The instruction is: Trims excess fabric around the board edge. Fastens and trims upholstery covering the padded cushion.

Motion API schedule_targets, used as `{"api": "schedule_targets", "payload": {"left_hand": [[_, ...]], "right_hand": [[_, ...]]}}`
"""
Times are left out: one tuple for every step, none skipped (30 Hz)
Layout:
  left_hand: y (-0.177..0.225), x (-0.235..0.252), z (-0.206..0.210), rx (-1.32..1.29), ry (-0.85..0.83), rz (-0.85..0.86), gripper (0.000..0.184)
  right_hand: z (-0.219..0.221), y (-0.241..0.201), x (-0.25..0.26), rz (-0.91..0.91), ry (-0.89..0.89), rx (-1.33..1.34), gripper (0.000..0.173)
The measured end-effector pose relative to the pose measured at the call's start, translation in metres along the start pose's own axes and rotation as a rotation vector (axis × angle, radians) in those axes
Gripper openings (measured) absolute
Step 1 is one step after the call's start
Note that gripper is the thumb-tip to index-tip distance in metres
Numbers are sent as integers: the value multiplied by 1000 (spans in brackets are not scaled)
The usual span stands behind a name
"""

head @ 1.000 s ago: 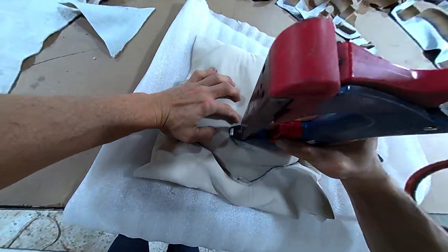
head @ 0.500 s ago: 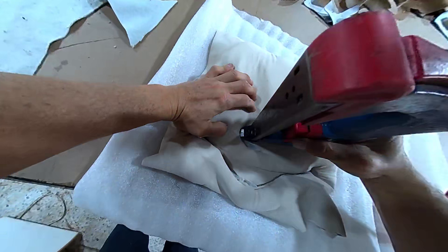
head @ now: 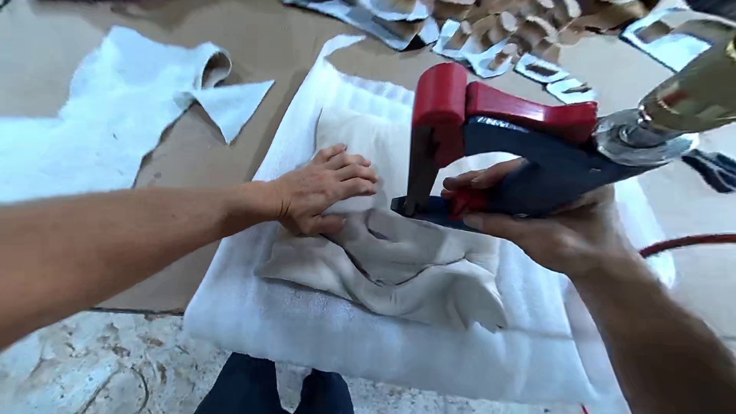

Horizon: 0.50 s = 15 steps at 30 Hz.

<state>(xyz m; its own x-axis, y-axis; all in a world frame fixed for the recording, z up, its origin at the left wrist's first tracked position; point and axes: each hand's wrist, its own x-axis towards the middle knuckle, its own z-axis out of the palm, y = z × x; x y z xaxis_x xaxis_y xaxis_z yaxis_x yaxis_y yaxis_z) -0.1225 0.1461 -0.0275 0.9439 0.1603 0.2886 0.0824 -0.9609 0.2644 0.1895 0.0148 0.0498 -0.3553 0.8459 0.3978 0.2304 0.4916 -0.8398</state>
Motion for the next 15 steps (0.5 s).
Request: {"api": "schedule_targets", "payload": {"left_hand": [[-2, -1, 1, 7, -10, -2, 67], [-3, -3, 2, 3, -2, -7, 70], [-3, -4, 4, -6, 19, -9, 72], [-2, -6, 4, -32, 43, -13, 72], [-3, -6, 2, -63, 61, -20, 70], [-5, -6, 1, -95, 70, -22, 65], [-9, -6, -2, -115, 67, -10, 58], [-15, -5, -6, -124, 60, 21, 50], [-24, -4, -12, -126, 48, 77, 44], [-33, -3, -17, -127, 26, 152, 40], [-42, -1, -22, -129, -6, 236, 39], [-51, 4, -26, -118, -46, 325, 40], [-60, 12, -28, -104, -92, 415, 43], [-65, 20, -29, -92, -143, 497, 46], [-68, 31, -31, -69, -192, 572, 50]], "right_hand": [[0, -15, -11, 41, 107, -6, 39], [2, -29, -25, 88, 223, -4, 40], [7, -44, -42, 131, 338, 14, 41], [16, -56, -60, 170, 450, 33, 42], [28, -68, -81, 203, 560, 55, 43], [44, -78, -101, 240, 681, 80, 43], [63, -88, -119, 272, 799, 94, 44], [86, -98, -133, 302, 897, 97, 45], [110, -110, -141, 329, 986, 87, 45], [134, -122, -143, 356, 1067, 78, 44], [156, -133, -140, 380, 1132, 72, 42], [173, -141, -134, 397, 1174, 76, 40], [186, -146, -127, 403, 1202, 95, 39], [198, -149, -120, 411, 1221, 110, 39], [205, -148, -113, 418, 1233, 125, 40]]}}
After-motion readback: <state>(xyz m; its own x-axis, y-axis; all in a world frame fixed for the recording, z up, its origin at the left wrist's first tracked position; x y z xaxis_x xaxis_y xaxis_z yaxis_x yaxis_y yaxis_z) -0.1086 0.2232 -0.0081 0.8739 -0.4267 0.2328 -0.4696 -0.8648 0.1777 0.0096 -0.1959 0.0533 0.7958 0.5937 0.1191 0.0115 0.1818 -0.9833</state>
